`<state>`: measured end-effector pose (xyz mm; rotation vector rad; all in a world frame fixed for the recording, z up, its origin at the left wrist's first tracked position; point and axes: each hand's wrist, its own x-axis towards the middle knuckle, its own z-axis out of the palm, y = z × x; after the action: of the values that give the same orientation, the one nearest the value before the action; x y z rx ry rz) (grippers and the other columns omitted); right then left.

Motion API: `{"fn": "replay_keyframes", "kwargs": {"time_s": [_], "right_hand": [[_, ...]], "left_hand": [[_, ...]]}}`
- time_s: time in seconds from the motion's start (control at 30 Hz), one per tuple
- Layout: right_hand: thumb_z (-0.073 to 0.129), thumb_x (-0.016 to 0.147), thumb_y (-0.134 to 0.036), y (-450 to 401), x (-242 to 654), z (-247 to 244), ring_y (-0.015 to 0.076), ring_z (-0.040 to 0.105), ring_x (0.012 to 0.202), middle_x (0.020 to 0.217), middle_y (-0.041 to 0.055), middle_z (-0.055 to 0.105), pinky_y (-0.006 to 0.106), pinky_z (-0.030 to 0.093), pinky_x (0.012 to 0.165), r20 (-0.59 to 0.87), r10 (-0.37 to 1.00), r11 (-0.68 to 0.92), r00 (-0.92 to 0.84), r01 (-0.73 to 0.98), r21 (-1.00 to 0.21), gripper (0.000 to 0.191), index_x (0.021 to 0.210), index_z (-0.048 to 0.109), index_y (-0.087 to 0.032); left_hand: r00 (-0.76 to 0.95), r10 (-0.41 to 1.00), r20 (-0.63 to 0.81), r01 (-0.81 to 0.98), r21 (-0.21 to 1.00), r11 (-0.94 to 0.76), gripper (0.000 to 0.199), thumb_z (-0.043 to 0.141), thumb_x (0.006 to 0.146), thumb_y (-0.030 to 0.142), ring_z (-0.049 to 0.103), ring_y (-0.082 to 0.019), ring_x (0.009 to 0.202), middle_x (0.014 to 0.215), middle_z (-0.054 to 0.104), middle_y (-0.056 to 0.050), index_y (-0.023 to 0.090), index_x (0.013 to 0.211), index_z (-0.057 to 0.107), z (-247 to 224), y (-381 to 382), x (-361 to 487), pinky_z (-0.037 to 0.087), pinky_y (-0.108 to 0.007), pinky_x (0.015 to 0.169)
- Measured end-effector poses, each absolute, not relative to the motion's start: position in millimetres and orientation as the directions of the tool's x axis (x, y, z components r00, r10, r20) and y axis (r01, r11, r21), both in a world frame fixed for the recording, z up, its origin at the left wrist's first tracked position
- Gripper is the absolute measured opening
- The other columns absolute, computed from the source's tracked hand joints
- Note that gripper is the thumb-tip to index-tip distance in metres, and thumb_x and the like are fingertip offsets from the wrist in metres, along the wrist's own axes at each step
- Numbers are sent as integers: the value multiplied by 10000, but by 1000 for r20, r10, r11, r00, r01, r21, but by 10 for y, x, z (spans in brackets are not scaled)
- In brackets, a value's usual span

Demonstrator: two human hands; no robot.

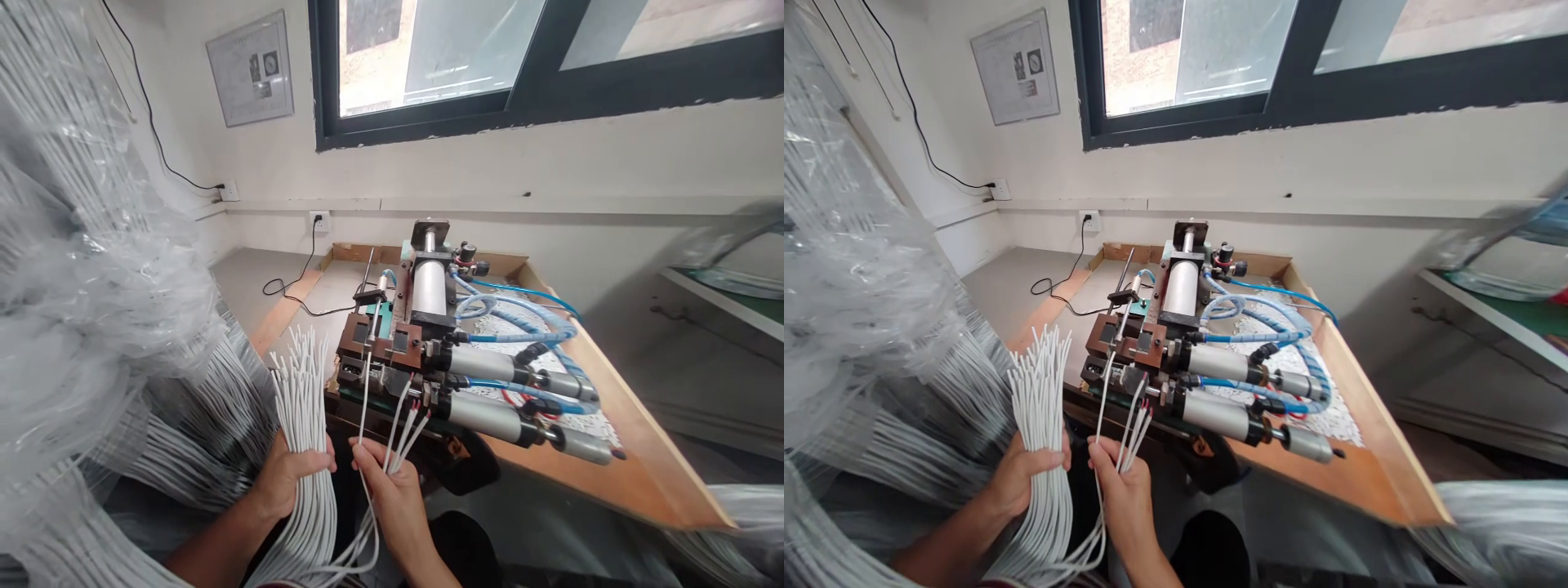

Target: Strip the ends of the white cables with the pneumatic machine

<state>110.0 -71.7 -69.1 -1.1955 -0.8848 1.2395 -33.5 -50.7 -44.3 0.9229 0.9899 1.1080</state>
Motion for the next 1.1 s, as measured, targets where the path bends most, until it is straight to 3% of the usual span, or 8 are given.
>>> {"fn": "replay_keyframes", "kwargs": {"time_s": [0.13, 0.3, 0.4, 0.57, 0.77, 0.93, 1.1], "right_hand": [[645, 698, -367, -850, 1156, -804, 178, 535, 600, 594, 26, 589, 278, 419, 598, 36, 995, 41, 96, -51, -998, 205, 764, 731, -193], [635, 697, -376, -988, 1254, -1024, 216, 578, 619, 661, 55, 657, 320, 455, 631, 34, 998, 40, -59, 87, -995, 194, 794, 740, -244], [636, 693, -381, -1044, 1299, -1150, 233, 599, 648, 693, 63, 674, 336, 459, 668, -4, 996, 10, -90, 147, -989, 192, 790, 741, -254], [635, 695, -375, -1029, 1330, -1098, 239, 602, 648, 706, 64, 676, 328, 463, 646, -50, 986, -26, -156, 151, -988, 201, 796, 735, -233], [573, 759, -350, -783, 1269, -884, 242, 601, 740, 790, 52, 669, 322, 447, 688, 7, 955, 55, -298, 152, -987, 264, 974, 685, -244], [491, 812, -363, -609, 1209, -795, 245, 568, 816, 821, 56, 642, 350, 420, 771, 114, 972, 144, -207, 135, -980, 284, 1017, 665, -271], [464, 837, -342, -636, 1227, -759, 170, 519, 605, 675, 22, 571, 269, 411, 596, 140, 948, 160, -286, 50, -986, 262, 951, 681, -249]], "left_hand": [[153, 975, -162, -344, 916, 206, 151, 635, 531, 113, 527, -125, 493, 548, 608, 1, 139, 678, 655, -416, -435, -322, 385, -251, 516], [203, 951, -234, -311, 905, 289, 253, 636, 536, 179, 517, -127, 473, 511, 606, -29, 96, 768, 693, -333, -314, -349, 375, -245, 488], [190, 955, -226, -313, 908, 277, 204, 631, 521, 197, 521, -132, 478, 518, 605, -30, 107, 696, 686, -307, -265, -376, 383, -251, 491], [122, 979, -164, -231, 955, 188, 110, 645, 509, 174, 522, -132, 498, 536, 590, -11, 126, 608, 648, -306, -257, -365, 399, -258, 520], [57, 995, -87, -131, 987, 94, 67, 647, 559, 132, 524, -136, 556, 577, 577, 0, 129, 624, 632, -250, -262, -320, 408, -262, 571], [98, 994, -54, -118, 991, 65, 34, 616, 578, 141, 521, -141, 550, 563, 571, -3, 127, 610, 614, -183, -232, -322, 408, -265, 566], [62, 997, -35, -45, 998, 37, 39, 622, 583, 156, 512, -135, 530, 554, 565, 5, 135, 611, 607, -205, -190, -321, 405, -256, 543]]}}
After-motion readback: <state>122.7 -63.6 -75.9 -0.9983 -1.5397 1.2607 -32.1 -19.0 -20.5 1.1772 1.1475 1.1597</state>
